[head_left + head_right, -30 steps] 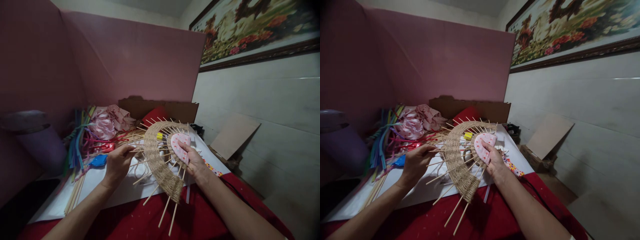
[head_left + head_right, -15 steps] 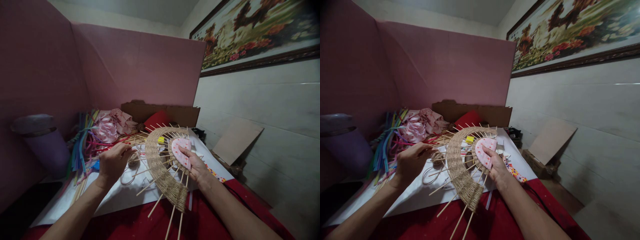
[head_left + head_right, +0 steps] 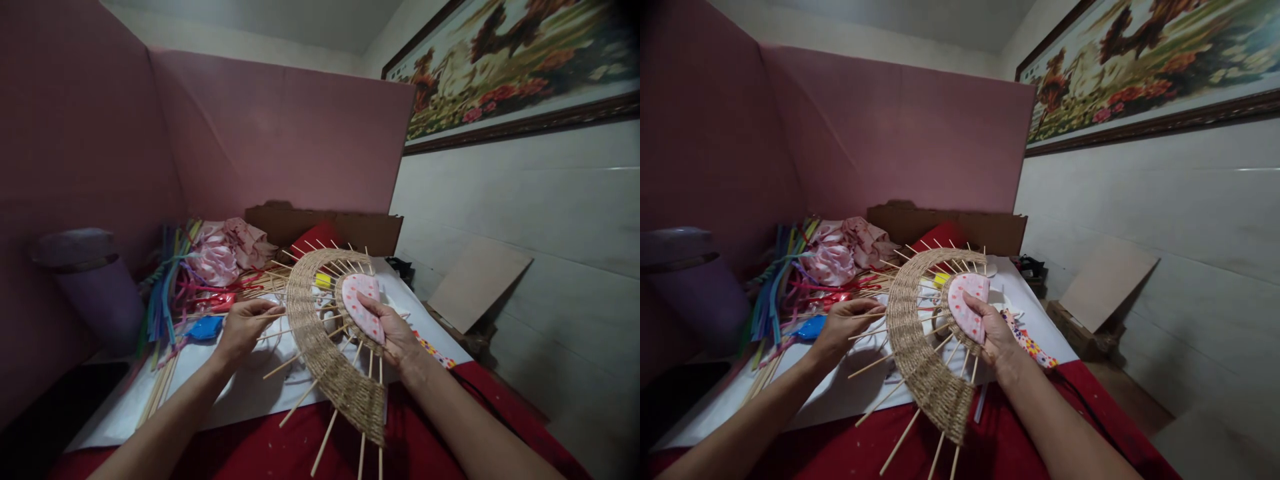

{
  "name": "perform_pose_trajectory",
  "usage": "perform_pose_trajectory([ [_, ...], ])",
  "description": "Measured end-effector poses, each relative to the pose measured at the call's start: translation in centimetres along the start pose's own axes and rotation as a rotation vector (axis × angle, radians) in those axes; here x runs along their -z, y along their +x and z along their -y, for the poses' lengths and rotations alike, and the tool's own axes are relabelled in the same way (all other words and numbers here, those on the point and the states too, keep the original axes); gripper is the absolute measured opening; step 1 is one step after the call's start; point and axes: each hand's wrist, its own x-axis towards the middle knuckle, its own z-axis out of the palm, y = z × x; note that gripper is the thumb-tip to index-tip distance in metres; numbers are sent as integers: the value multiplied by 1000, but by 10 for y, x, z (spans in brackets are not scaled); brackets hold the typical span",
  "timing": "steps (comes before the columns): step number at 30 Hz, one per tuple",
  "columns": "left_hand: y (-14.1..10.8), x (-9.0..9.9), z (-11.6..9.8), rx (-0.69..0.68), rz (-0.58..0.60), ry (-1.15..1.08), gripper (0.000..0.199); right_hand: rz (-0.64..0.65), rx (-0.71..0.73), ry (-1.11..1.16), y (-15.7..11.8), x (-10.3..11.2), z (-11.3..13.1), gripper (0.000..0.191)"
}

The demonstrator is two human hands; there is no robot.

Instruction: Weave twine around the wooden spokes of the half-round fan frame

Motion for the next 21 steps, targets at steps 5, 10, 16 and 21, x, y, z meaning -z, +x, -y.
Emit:
perform_pose_trajectory([
  [5, 1, 3, 1, -8, -4, 18, 21, -6, -5, -33, -1, -2, 0, 26],
  [10, 5, 12, 1, -64, -43, 82, 19, -22, -38, -33, -3, -4, 0, 25],
  [16, 6, 20, 3, -221, -166, 359, 23, 30, -131, -36, -1, 2, -1, 27],
  [21, 8, 25, 2, -331, -230, 578, 24, 35, -169, -23, -1, 2, -1, 29],
])
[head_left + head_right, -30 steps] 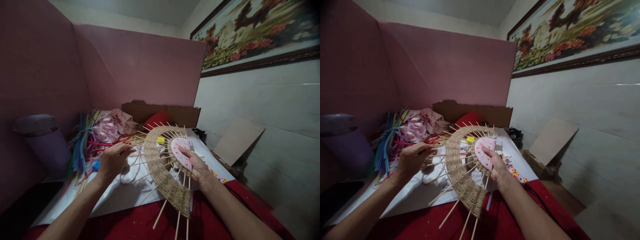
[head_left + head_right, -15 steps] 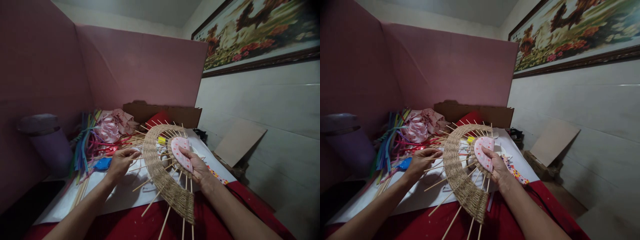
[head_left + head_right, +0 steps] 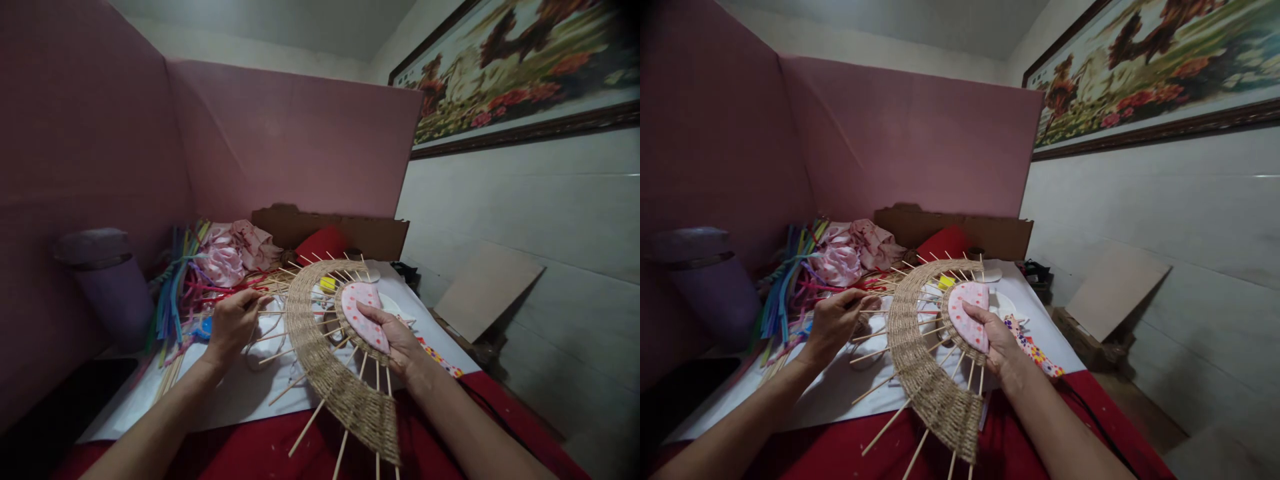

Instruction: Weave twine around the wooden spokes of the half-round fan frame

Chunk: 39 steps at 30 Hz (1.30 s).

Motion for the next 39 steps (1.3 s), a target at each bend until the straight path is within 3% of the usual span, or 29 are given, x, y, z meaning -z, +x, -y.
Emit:
perform_pose_trajectory([
  [8, 2, 6, -1, -119, -105, 236, 20, -81, 31, -53, 1, -3, 1, 29],
  [14, 4, 9, -1, -164, -74, 279, 14, -122, 37, -84, -1, -6, -1, 27],
  [19, 9, 11, 8, -182, 1, 223, 16, -43, -17, -81, -2, -2, -1, 24],
  [23, 11, 12, 11, -110, -18, 137, 15, 35, -63, -116, -1, 2, -1, 26],
  [31, 8, 6, 7, 135, -69, -155, 21, -39, -37, -62, -5, -8, -2, 29],
  [39, 3, -7, 5, 298, 47, -427, 22, -21, 1, -105, -4, -5, -3, 28],
])
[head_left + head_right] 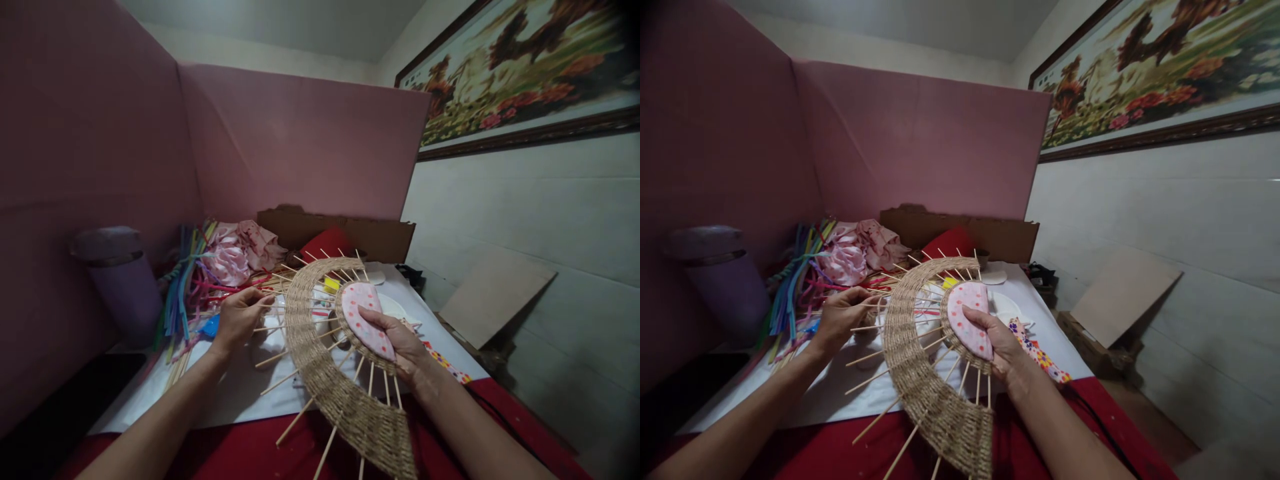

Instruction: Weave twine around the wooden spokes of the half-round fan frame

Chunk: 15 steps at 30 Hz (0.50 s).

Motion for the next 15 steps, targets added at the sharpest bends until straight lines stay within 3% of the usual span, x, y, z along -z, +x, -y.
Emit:
perform_pose_trajectory([
  [7, -3, -6, -6, 95, 58, -150, 21, 15, -23, -14, -1, -2, -2, 28],
  [15, -2, -4, -10, 126, 43, -224, 28, 22, -78, 11, -2, -1, -3, 29],
])
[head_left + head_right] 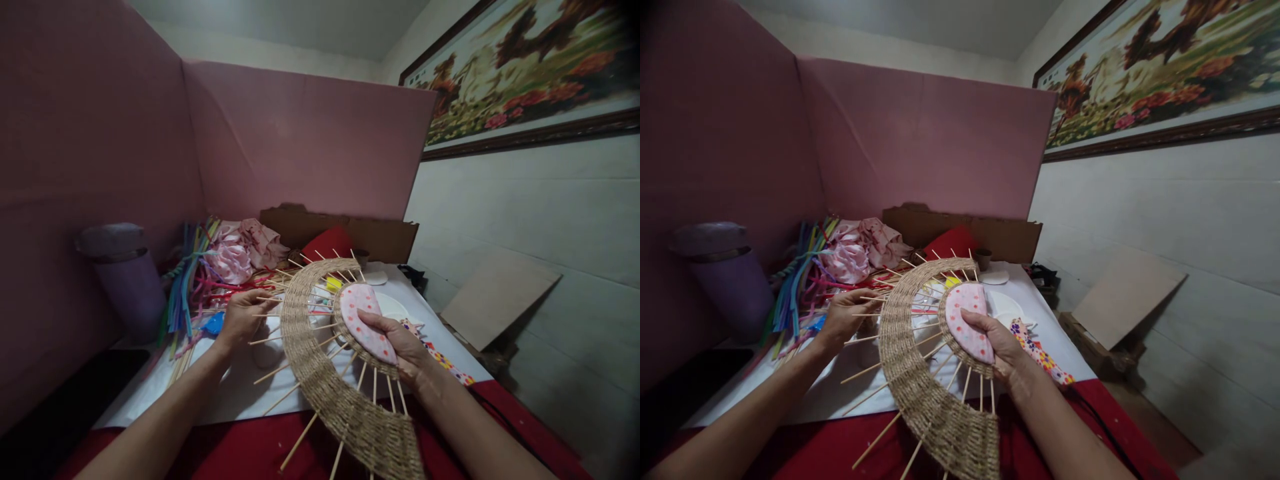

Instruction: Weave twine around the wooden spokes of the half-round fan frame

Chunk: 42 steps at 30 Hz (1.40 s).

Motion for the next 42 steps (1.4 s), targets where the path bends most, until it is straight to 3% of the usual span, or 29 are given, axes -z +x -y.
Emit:
perform_pose_trajectory([
  [9, 4, 5, 4, -59, -8, 105, 28, -3, -21, 14, 0, -1, 1, 32],
  [21, 5, 20, 1, -342, -111, 544, 16, 23, -75, -50, 1, 3, 3, 34],
  [29, 10, 26, -3, -457, -151, 622, 16, -1, -109, -70, -3, -1, 3, 34],
  [36, 15, 32, -6, -407, -17, 522, 16, 36, -125, -95, -1, 4, 3, 34],
  [42, 16, 33, -1, -313, -22, 439, 17, 73, -140, -104, 0, 9, 2, 35],
])
